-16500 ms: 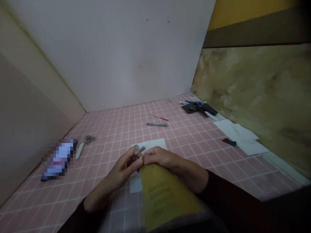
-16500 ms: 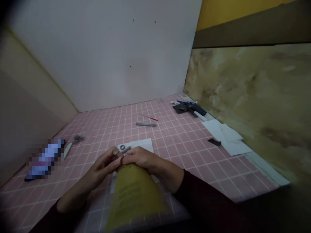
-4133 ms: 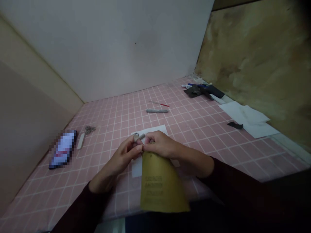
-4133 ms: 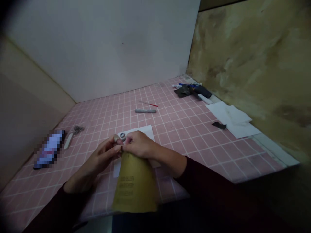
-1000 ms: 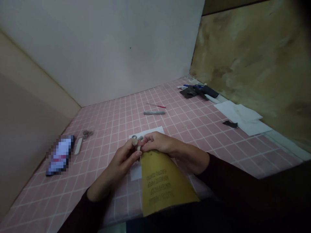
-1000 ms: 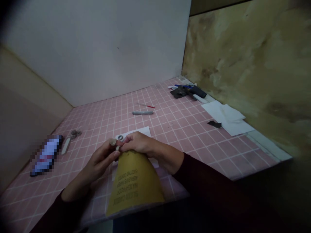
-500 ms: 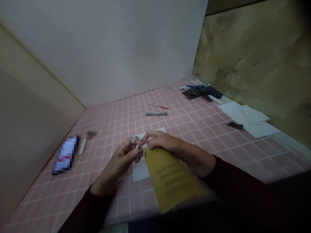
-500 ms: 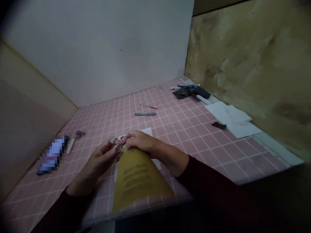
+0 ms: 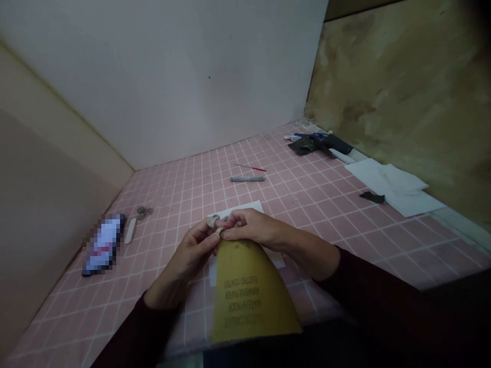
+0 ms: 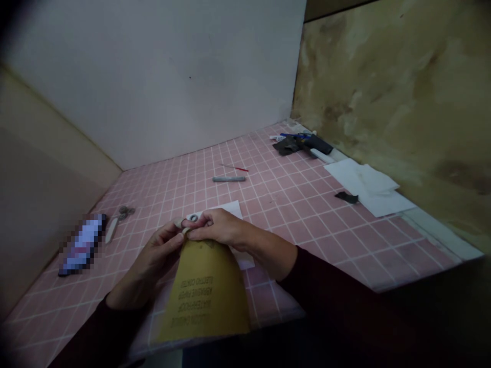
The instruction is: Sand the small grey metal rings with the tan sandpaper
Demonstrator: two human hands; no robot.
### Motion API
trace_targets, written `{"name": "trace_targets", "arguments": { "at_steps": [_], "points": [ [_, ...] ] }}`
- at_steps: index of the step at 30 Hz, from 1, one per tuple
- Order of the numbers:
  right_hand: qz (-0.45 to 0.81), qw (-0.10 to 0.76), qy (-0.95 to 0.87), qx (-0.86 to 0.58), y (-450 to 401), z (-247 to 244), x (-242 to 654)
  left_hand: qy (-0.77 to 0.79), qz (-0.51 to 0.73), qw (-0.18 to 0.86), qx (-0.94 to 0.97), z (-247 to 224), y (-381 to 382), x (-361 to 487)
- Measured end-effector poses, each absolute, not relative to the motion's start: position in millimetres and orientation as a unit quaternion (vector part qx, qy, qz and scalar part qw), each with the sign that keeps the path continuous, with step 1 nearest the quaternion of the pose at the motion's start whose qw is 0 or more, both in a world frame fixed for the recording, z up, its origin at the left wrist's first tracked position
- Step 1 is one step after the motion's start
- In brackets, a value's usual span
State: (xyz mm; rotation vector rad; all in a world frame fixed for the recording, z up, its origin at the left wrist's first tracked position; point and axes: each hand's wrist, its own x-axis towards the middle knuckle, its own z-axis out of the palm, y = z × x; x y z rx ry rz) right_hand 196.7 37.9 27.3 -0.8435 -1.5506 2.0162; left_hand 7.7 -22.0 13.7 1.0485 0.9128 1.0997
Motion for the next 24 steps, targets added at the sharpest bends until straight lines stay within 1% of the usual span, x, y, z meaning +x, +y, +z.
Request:
{"name": "trace_targets", "arguments": {
  "at_steps": [9,14,24],
  "points": [
    [0.764,0.191,-0.540,-0.297,38.3,30.8,198.3,0.369,0.458,0.640,0.494,15.4,-21.7,6.2],
    [0.790,0.173,-0.518,-0.278,39.6,28.0,197.5,0.380,0.463,0.627,0.498,14.4,-21.2,3.5],
    [0.820,0.113,-0.505,-0.245,39.5,27.9,199.1,0.369,0.421,0.602,0.569,14.1,-20.8,-1.6]
  ]
}}
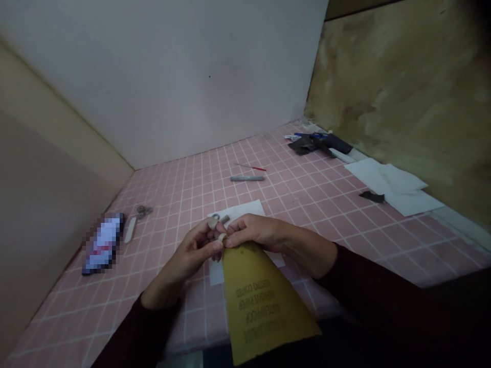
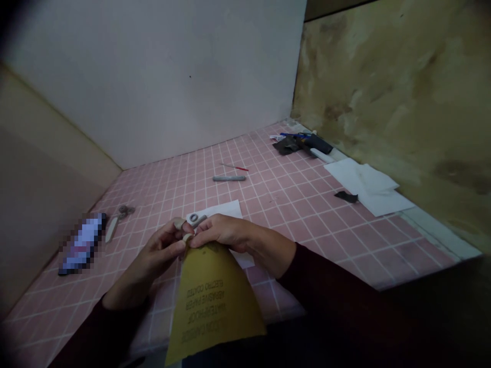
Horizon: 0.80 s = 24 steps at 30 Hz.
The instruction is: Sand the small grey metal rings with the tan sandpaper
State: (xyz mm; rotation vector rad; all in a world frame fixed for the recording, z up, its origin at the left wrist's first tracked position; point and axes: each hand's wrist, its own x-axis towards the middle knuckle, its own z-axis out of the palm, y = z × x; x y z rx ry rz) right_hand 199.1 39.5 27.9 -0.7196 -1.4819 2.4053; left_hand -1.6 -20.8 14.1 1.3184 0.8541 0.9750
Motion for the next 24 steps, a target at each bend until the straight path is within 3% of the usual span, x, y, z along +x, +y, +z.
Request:
{"name": "trace_targets", "arguments": {
  "at_steps": [7,13,15,20,22,24],
  "points": [
    [0.748,0.136,-0.585,-0.282,37,22,195,0.388,0.388,0.597,0.585,14,-21,-3],
    [0.410,0.261,-0.791,-0.370,28,30,194,0.434,0.413,0.628,0.497,6,-18,4],
    [0.432,0.256,-0.776,-0.382,28,33,195,0.434,0.418,0.616,0.508,9,-20,5],
    [0.753,0.105,-0.582,-0.290,32,37,197,0.456,0.389,0.527,0.602,24,-27,3],
    [0.745,0.121,-0.580,-0.304,32,34,194,0.468,0.388,0.528,0.593,24,-26,2],
    [0.619,0.181,-0.677,-0.355,31,29,191,0.471,0.378,0.582,0.544,19,-22,2]
  ]
}}
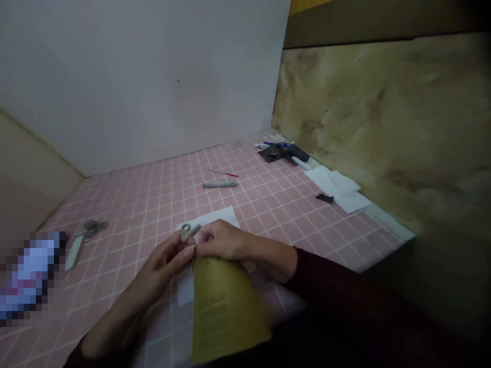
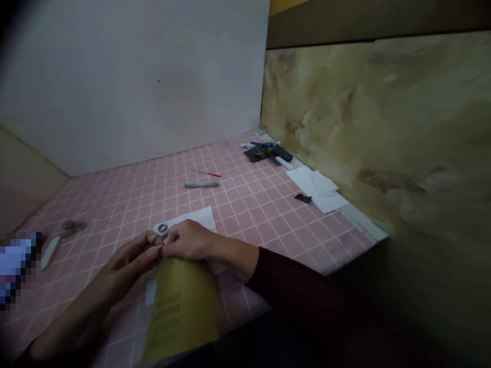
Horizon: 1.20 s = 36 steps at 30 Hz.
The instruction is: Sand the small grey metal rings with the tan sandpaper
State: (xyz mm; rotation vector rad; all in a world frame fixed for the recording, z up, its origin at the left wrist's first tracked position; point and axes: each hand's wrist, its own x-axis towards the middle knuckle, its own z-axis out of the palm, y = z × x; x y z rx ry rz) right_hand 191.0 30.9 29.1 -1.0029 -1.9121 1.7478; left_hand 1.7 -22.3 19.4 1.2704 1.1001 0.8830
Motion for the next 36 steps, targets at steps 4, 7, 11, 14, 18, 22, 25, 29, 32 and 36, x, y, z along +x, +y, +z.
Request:
{"name": "trace_targets", "arguments": {
  "at_steps": [4,7,11,14,18,22,25,29,32,36],
  "points": [
    [0.463,0.250,-0.757,-0.388,30,28,190,0.479,0.374,0.624,0.492,15,-21,3],
    [0.654,0.171,-0.649,-0.348,32,34,195,0.496,0.376,0.546,0.560,23,-28,2],
    [0.747,0.130,-0.586,-0.287,34,32,196,0.517,0.384,0.530,0.552,27,-31,4],
    [0.537,0.214,-0.729,-0.366,32,26,192,0.533,0.381,0.593,0.468,21,-27,7],
    [0.522,0.211,-0.734,-0.380,31,31,193,0.536,0.383,0.582,0.477,18,-25,5],
    [0.722,0.122,-0.611,-0.301,33,39,198,0.516,0.389,0.502,0.575,22,-26,-1],
    [0.611,0.179,-0.692,-0.340,31,32,194,0.519,0.377,0.545,0.540,20,-23,0],
    [0.433,0.252,-0.780,-0.374,29,24,188,0.534,0.383,0.603,0.453,19,-23,6],
    [0.602,0.188,-0.690,-0.357,33,26,190,0.538,0.387,0.556,0.502,26,-29,7],
    [0.763,0.113,-0.564,-0.294,36,31,193,0.539,0.381,0.517,0.544,30,-31,4]
  ]
}}
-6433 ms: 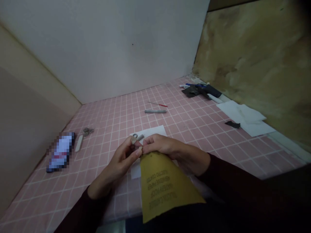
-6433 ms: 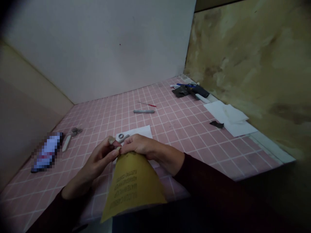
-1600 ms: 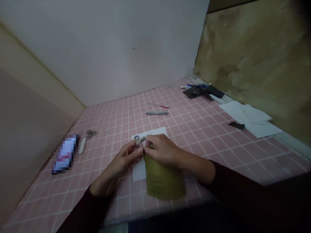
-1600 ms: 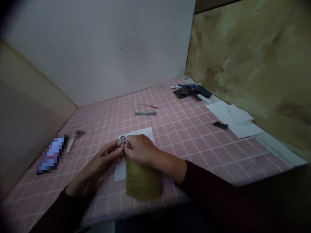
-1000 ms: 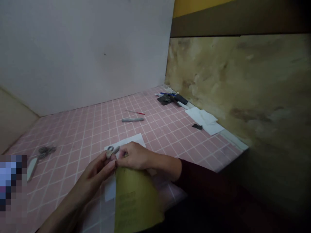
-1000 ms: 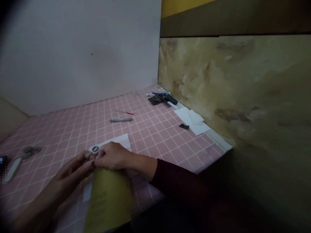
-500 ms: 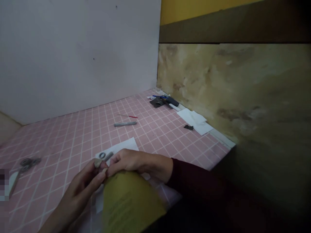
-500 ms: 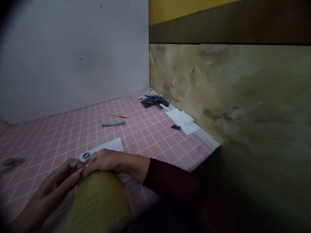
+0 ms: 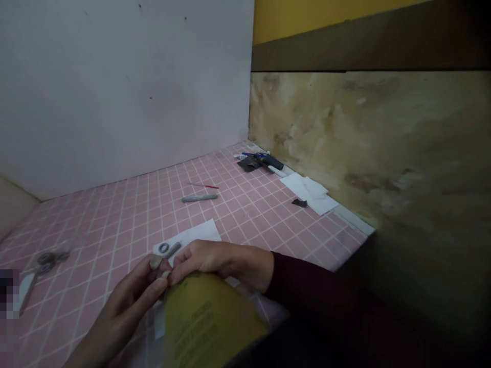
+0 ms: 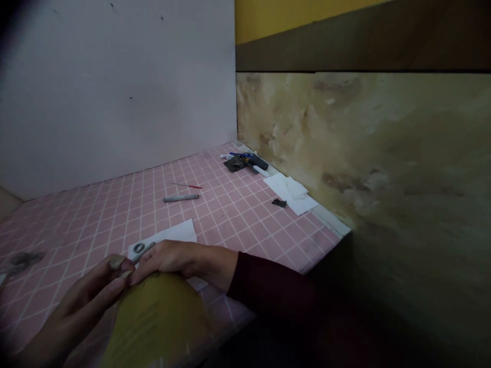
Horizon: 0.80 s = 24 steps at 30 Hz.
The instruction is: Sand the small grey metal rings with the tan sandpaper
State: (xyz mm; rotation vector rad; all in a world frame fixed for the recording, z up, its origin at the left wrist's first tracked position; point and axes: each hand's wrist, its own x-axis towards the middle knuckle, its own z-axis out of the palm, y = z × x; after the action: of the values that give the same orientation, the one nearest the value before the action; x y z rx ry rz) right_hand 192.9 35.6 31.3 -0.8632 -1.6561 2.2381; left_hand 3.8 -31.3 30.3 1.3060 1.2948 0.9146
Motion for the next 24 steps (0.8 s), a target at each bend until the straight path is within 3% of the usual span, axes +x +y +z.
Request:
{"name": "trace_targets", "arguments": {
  "at_steps": [5,7,10,12,18,20,24],
  "points": [
    [0.500,0.224,-0.747,-0.377,31,31,192,0.540,0.380,0.603,0.447,22,-25,6],
    [0.551,0.215,-0.719,-0.366,32,31,192,0.540,0.395,0.591,0.451,25,-29,8],
    [0.745,0.128,-0.592,-0.278,36,31,195,0.541,0.415,0.522,0.513,33,-37,10],
    [0.769,0.115,-0.572,-0.260,36,30,195,0.541,0.413,0.501,0.535,35,-38,9],
    [0.435,0.229,-0.790,-0.366,27,28,191,0.527,0.375,0.614,0.453,24,-24,8],
    [0.475,0.215,-0.768,-0.373,28,31,191,0.533,0.386,0.589,0.468,25,-27,8],
    [0.745,0.113,-0.596,-0.278,34,35,194,0.543,0.416,0.502,0.529,35,-40,11]
  ]
}}
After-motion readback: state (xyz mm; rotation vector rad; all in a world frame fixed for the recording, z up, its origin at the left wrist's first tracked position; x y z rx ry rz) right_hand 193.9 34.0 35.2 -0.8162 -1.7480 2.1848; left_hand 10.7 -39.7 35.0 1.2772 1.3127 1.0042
